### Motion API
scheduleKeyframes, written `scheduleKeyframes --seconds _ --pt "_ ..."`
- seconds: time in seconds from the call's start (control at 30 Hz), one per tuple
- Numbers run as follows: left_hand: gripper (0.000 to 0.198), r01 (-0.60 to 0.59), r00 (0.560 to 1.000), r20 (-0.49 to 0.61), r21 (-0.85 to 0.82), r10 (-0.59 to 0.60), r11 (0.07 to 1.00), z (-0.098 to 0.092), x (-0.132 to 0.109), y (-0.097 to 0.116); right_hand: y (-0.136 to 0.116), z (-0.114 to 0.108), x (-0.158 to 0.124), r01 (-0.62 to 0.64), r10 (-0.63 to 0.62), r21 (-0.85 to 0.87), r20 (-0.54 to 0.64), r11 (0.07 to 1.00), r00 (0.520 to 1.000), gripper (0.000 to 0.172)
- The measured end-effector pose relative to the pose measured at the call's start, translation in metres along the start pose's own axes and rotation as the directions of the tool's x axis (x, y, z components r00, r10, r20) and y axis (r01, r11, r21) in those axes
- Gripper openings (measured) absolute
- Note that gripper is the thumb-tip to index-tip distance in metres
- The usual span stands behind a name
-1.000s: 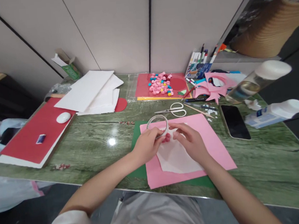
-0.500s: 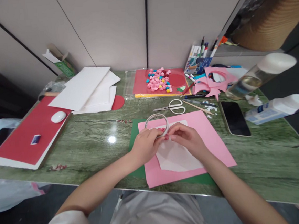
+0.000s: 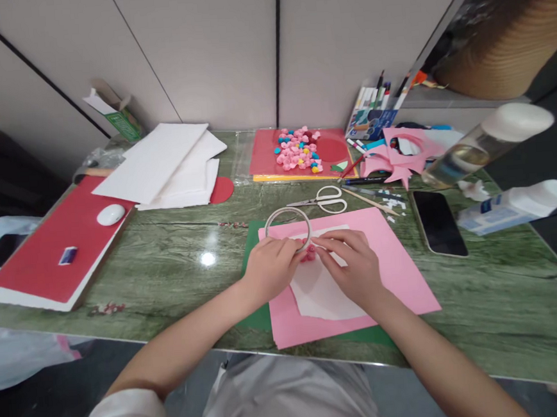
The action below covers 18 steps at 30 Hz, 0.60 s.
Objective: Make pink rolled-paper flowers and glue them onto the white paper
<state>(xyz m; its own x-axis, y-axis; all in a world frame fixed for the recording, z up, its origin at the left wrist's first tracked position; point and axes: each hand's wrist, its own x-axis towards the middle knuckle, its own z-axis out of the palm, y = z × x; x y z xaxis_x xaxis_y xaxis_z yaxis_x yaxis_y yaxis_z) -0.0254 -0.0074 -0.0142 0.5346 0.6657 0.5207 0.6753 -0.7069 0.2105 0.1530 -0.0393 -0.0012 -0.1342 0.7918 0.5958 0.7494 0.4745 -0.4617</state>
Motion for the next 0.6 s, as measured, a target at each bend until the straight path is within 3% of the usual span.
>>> scheduleKeyframes --seconds 0.1,0.33,0.6 --pt "0.015 -0.049 0.999 -0.01 0.056 0.05 0.997 0.001 0.0 0.0 0.0 0.002 0.0 0.02 -0.02 -0.033 -0.006 0.999 1.0 0.013" --pt "0.017 -0.114 0.993 0.002 0.113 0.115 0.987 -0.003 0.001 0.003 -0.002 0.002 0.001 -0.077 0.077 -0.022 0.031 0.997 0.997 0.006" --pt "0.017 -0.109 0.994 0.0 0.05 0.109 0.993 -0.004 -0.002 0.006 -0.011 0.004 0.003 -0.272 0.261 0.095 0.111 0.958 0.959 0.006"
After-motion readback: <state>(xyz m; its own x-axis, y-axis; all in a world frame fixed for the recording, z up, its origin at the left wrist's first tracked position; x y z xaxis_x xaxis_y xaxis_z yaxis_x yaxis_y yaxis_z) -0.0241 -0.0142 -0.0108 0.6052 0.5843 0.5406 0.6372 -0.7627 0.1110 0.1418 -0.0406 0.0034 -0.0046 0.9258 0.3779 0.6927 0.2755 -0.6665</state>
